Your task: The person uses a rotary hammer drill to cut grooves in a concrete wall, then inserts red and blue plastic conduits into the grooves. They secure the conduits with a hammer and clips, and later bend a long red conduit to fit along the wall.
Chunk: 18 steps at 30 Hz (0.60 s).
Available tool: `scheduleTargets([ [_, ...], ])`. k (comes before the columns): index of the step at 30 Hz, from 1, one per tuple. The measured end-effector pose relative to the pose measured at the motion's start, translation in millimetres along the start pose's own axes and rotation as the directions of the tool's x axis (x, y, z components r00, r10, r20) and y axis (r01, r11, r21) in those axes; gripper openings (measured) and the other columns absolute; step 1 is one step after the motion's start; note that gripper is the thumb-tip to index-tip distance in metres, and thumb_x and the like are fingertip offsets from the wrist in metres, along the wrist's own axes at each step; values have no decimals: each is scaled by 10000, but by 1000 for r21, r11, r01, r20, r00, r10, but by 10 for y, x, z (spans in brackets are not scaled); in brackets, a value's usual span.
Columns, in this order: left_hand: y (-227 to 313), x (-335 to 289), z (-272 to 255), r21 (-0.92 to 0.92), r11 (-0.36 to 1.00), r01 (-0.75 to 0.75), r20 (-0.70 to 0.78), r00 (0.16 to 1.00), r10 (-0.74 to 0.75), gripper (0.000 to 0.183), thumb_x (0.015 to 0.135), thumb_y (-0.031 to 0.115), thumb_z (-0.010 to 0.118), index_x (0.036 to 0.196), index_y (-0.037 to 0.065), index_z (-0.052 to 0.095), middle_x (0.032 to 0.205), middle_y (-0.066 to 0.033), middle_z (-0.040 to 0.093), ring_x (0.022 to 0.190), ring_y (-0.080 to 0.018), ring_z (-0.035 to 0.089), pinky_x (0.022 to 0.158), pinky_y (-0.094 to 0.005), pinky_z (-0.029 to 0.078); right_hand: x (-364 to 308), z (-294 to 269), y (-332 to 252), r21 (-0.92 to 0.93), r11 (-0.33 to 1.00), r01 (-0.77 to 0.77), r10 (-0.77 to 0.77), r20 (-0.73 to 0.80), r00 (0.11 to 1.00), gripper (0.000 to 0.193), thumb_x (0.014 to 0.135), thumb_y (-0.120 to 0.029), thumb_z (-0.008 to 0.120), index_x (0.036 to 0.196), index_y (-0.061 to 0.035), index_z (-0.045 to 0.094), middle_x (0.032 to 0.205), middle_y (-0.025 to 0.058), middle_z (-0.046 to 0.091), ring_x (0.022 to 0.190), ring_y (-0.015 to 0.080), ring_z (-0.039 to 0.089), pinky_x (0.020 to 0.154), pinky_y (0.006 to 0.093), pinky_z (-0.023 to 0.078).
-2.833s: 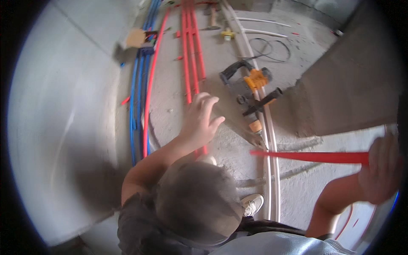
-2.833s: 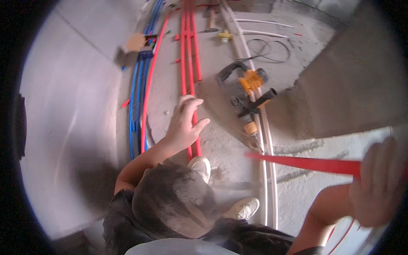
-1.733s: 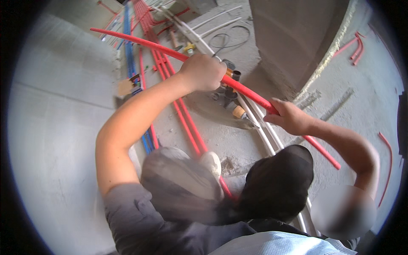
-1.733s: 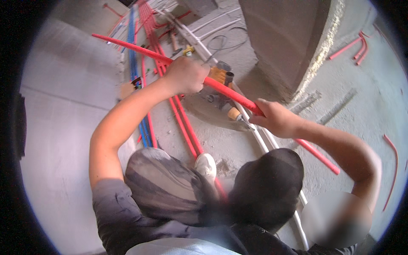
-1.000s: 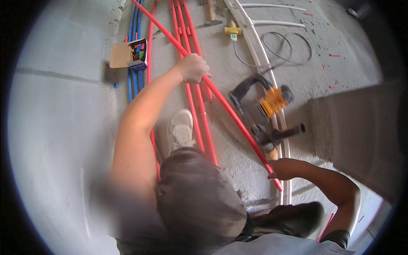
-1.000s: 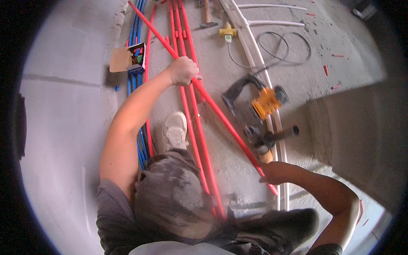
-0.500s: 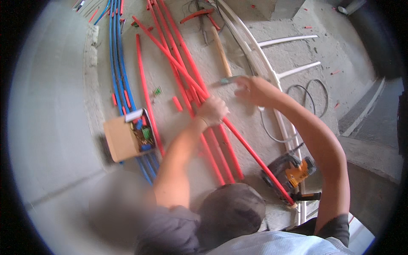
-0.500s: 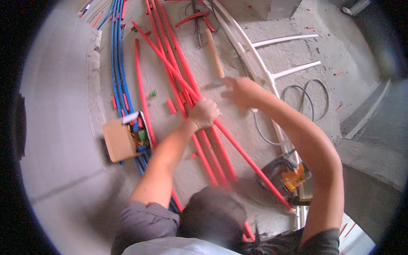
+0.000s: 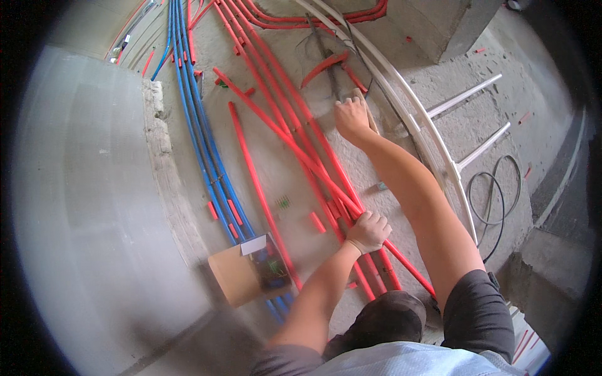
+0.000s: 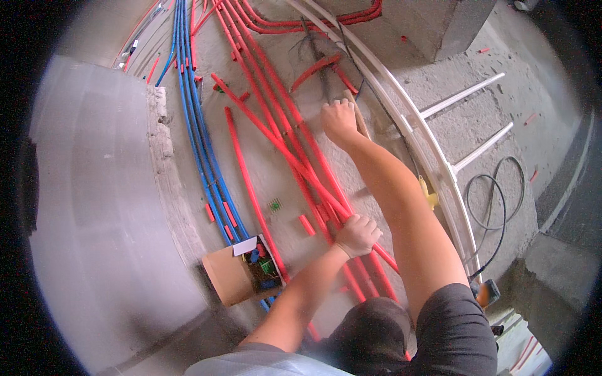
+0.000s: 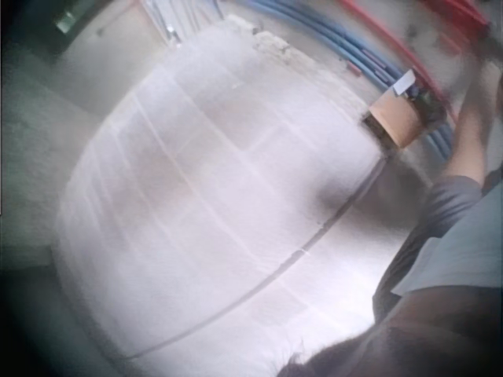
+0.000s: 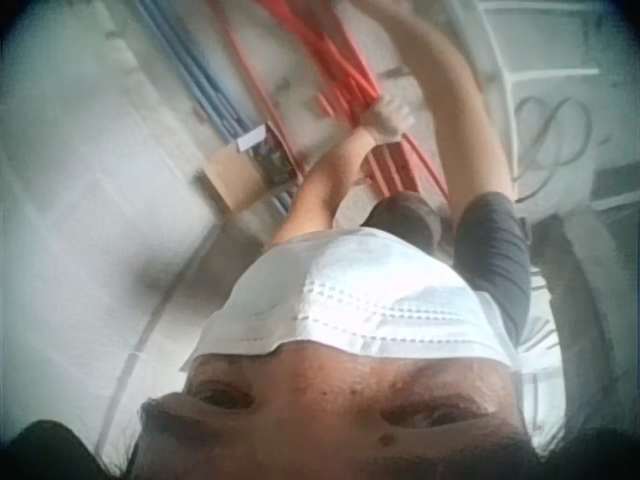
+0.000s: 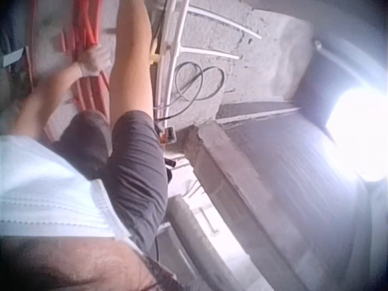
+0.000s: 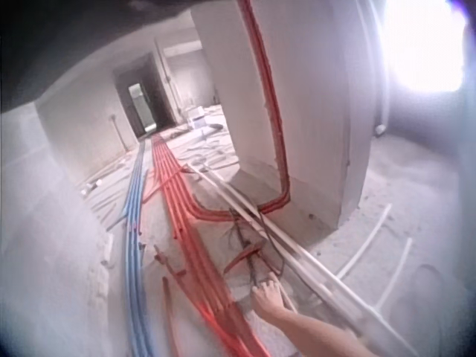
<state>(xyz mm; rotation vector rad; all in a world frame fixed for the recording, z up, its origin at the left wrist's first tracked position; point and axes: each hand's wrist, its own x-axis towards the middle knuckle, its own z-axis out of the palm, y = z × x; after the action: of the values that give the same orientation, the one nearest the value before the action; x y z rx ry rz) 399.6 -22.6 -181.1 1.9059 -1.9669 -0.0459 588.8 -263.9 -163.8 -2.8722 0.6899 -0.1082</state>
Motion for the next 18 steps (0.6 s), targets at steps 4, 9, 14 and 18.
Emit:
scheduleTargets([
  [4, 54, 118, 30, -42, 999, -31, -29, 999, 30, 139, 866, 233, 626, 738, 191, 594, 799, -39, 571, 809, -250, 594, 785, -428, 436, -100, -228, 33, 504, 841, -195, 242, -28, 970, 336, 910, -153, 644, 1188, 31, 603, 1031, 244, 730, 895, 377, 731, 765, 511, 577],
  [9, 2, -134, 13, -23, 999, 22, -13, 1000, -23, 151, 882, 262, 668, 757, 190, 626, 819, -38, 584, 838, -261, 604, 778, -447, 435, -1085, -1655, -430, 884, 301, -356, 17, 369, 929, 303, 1036, -226, 611, 1211, 17, 572, 887, 145, 644, 813, 265, 652, 718, 416, 523],
  [14, 130, 57, 55, -32, 999, -31, -21, 999, 31, 223, 915, 322, 710, 763, 176, 637, 837, -45, 604, 864, -271, 617, 790, -463, 442, -2397, -3120, 195, 800, -1, -600, -107, 596, 796, 338, 1072, -238, 649, 1292, 18, 661, 771, -20, 502, 666, 84, 479, 572, 276, 394],
  [18, 1, -58, 129, 115, 993, -42, 38, 999, 38, 233, 924, 341, 703, 769, 174, 654, 839, -55, 621, 858, -284, 622, 793, -483, 453, -3604, -4401, 465, 863, 105, -495, 95, 487, 868, 419, 1015, -152, 693, 1396, 20, 673, 789, -58, 507, 654, 37, 450, 562, 245, 370],
])
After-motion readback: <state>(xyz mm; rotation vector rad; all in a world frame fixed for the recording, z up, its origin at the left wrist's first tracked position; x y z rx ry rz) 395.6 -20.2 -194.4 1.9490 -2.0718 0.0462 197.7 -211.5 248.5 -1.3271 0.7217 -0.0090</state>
